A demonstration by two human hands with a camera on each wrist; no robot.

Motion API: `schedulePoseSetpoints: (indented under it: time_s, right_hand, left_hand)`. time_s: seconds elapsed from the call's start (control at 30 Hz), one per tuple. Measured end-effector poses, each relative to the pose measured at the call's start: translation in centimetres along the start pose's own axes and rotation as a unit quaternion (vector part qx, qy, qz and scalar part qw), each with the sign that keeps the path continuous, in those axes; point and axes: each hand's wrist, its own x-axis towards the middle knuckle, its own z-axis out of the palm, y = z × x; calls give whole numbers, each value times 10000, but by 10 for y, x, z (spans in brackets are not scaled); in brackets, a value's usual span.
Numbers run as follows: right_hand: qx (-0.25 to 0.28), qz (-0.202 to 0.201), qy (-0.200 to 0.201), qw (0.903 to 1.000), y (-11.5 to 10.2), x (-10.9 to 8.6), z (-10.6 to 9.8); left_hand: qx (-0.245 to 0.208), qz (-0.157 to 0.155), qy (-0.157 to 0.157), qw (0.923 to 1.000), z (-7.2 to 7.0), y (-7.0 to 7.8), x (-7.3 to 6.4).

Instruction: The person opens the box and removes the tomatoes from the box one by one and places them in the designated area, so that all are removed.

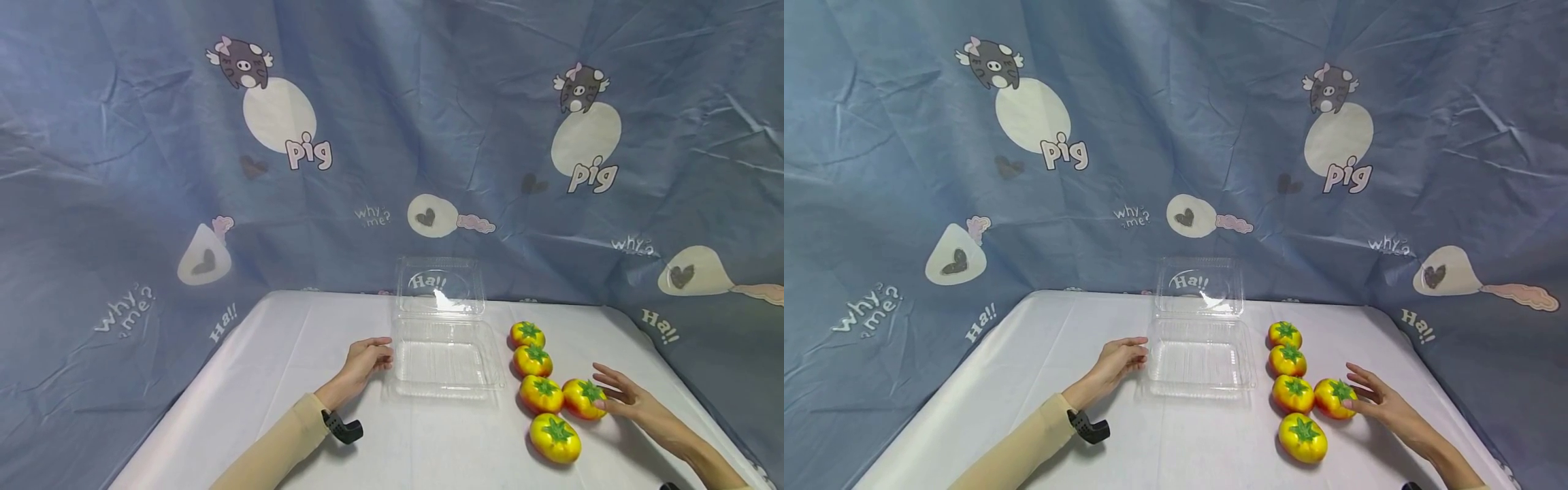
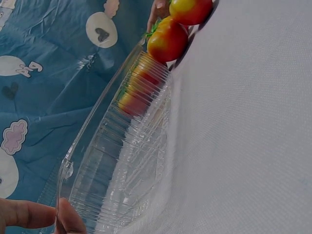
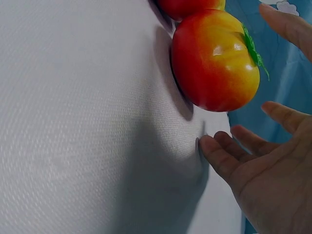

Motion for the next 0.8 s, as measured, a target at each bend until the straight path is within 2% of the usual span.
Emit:
schedulePoseSetpoints:
  time_s: [0.2,0.37,0.63,0.8]
  right_hand:
    - [-5,-103,-31,9999,1,0,-2]
    - [-168,-286,92,9994,-1,1,-4]
    - [-415,-355,165,9984,-14,8,-7]
    - [-518,-456,194,9974,-24,13,-11]
  left_hand:
    - [43,-12,-8,10000,-1,-1,0]
    - [54,-45,41,10000,-1,-2,0]
    - [-173,-101,117,9997,-2,3,-7]
    - [-127,-195,177,9996,-4,3,-8]
